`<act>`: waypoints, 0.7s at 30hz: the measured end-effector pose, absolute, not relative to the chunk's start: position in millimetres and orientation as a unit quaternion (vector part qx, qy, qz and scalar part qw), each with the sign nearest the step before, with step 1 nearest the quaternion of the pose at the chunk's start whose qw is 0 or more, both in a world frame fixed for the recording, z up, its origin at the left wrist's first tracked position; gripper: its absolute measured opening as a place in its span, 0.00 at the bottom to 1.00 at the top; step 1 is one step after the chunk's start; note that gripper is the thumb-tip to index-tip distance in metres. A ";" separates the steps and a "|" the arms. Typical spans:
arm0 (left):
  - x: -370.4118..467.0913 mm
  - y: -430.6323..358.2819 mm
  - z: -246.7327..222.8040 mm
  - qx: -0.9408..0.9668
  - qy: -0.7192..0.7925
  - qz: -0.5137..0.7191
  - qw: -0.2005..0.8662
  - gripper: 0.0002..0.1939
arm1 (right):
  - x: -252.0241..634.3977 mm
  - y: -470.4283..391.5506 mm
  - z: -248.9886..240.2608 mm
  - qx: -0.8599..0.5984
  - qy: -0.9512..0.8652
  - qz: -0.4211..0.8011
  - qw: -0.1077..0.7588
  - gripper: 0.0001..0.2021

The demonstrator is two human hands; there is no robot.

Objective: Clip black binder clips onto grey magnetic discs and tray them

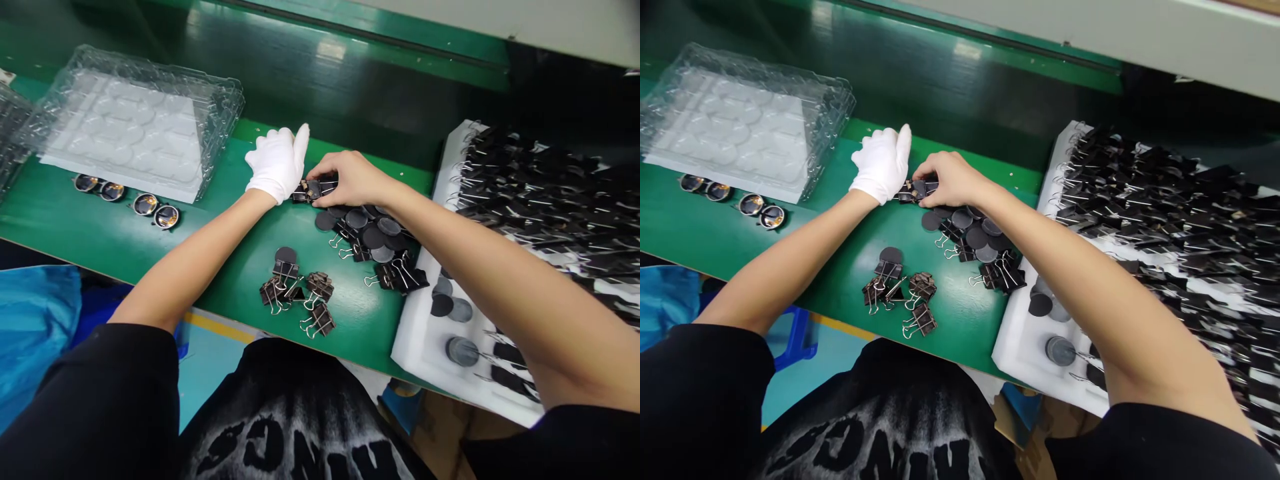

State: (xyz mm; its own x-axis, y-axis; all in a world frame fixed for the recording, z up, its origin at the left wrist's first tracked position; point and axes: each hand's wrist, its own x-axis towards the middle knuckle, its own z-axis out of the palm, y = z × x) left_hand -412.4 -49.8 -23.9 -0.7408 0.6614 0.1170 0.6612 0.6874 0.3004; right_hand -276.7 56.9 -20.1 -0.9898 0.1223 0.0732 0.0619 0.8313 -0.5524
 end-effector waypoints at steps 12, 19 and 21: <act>-414.2 -47.2 -31.2 0.358 0.907 0.221 -0.013 0.26 | -277.9 56.0 -24.1 -0.039 -0.953 0.296 0.058 0.21; -420.5 -67.2 -17.4 0.427 0.790 0.436 0.067 0.32 | -271.1 62.5 0.9 -0.053 -0.911 0.409 0.019 0.18; -414.6 -82.0 -3.1 0.488 0.759 0.425 0.073 0.30 | -261.6 67.5 14.9 -0.087 -0.872 0.482 0.000 0.16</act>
State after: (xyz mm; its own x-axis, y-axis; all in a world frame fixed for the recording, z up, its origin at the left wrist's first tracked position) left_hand -414.6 -82.0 -3.1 -0.5126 0.8031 0.3039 0.6791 0.1625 0.7158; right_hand -261.6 67.5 14.9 -0.9847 0.1528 -0.0839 0.1523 0.5198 -0.8406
